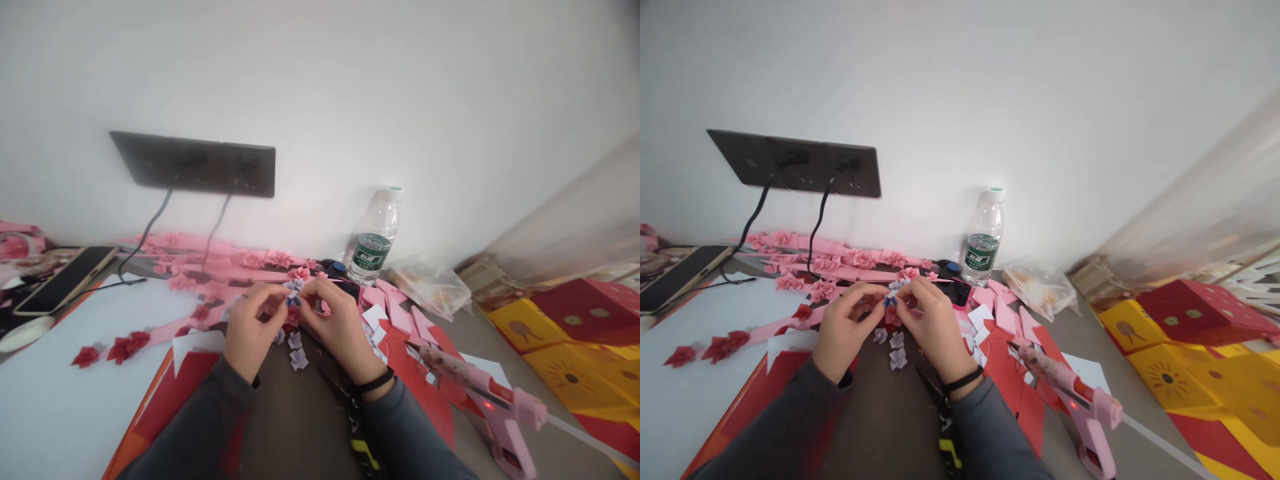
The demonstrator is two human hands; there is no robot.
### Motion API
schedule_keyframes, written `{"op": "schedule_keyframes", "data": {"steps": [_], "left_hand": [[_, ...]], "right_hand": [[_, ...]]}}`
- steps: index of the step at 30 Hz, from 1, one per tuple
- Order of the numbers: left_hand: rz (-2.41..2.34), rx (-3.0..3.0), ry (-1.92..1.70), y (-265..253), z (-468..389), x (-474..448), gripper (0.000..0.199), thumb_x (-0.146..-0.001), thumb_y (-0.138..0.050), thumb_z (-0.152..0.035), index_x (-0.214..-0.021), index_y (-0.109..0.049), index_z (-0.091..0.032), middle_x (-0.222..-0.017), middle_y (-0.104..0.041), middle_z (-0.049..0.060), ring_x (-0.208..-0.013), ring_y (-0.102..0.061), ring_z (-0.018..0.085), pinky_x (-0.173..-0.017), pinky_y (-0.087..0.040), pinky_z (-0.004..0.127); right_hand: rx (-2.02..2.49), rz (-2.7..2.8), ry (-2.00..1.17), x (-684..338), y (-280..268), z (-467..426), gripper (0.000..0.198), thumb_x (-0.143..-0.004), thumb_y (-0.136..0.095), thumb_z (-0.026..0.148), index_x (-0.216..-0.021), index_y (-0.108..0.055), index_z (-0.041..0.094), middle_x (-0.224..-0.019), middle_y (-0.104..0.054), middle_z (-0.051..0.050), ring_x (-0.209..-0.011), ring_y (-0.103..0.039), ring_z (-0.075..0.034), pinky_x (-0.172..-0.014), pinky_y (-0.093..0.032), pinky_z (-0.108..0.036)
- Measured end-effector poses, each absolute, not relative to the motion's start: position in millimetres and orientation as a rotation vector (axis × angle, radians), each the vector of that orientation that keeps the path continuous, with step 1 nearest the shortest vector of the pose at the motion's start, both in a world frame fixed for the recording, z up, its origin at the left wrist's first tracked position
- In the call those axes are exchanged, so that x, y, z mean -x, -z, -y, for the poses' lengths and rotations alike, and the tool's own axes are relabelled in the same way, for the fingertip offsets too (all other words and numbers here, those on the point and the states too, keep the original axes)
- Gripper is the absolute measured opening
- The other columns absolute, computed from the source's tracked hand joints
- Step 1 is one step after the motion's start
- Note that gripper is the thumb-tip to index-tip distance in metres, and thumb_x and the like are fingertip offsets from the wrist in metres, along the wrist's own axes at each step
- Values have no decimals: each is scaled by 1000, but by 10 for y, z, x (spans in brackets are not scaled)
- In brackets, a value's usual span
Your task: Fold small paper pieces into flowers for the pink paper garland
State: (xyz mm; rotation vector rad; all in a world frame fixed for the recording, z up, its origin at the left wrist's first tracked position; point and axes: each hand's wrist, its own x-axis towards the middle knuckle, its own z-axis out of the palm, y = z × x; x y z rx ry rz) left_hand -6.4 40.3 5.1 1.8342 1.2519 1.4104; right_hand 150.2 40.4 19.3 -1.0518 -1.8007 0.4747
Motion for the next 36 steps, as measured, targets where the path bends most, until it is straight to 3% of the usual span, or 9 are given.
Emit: {"op": "schedule_keyframes", "data": {"steps": [12, 20, 25, 28, 32, 36], "left_hand": [[-1186, -1741, -1429, -76, -405, 72, 10, -82, -60, -17, -85, -69, -20, -90, -67, 5, -88, -67, 20, -73, -57, 27], [-1047, -1573, -1441, -140, -414, 65, 6, -77, -63, -17, -81, -69, -19, -87, -67, 5, -85, -67, 19, -73, -56, 26], [-1026, -1358, -1428, -158, -416, 55, 24, -71, -69, -18, -93, -60, -19, -78, -68, 0, -76, -68, 15, -73, -57, 25], [-1016, -1290, -1400, -152, -427, 65, 26, -69, -72, -19, -91, -58, -19, -76, -69, 0, -74, -68, 14, -73, -57, 25], [-1040, -1279, -1380, -132, -433, 77, 24, -70, -73, -22, -88, -56, -19, -77, -72, 1, -76, -70, 16, -75, -57, 27], [-1093, -1353, -1385, -103, -412, 59, 24, -75, -72, -22, -92, -56, -19, -79, -73, 2, -78, -71, 17, -73, -57, 26]], "right_hand": [[1029, 1824, -568, -1532, -213, -417, 13, -90, -52, 13, -79, -57, 20, -78, -59, -2, -73, -55, -16, -68, -45, -27], [1018, 1734, -816, -1529, -255, -398, 12, -90, -53, 19, -80, -59, 19, -75, -60, -1, -69, -55, -15, -66, -44, -25], [998, 1660, -939, -1525, -251, -391, 8, -87, -55, 17, -80, -59, 18, -77, -59, 0, -70, -55, -14, -66, -45, -24], [976, 1617, -1000, -1525, -253, -393, 6, -85, -57, 17, -79, -58, 19, -76, -58, 1, -68, -55, -13, -64, -45, -24], [966, 1589, -912, -1523, -259, -405, 7, -82, -58, 16, -88, -62, 19, -81, -61, -1, -71, -57, -15, -66, -47, -26], [1022, 1634, -802, -1520, -239, -423, 8, -81, -58, 16, -81, -65, 19, -79, -63, -3, -73, -58, -16, -68, -48, -28]]}}
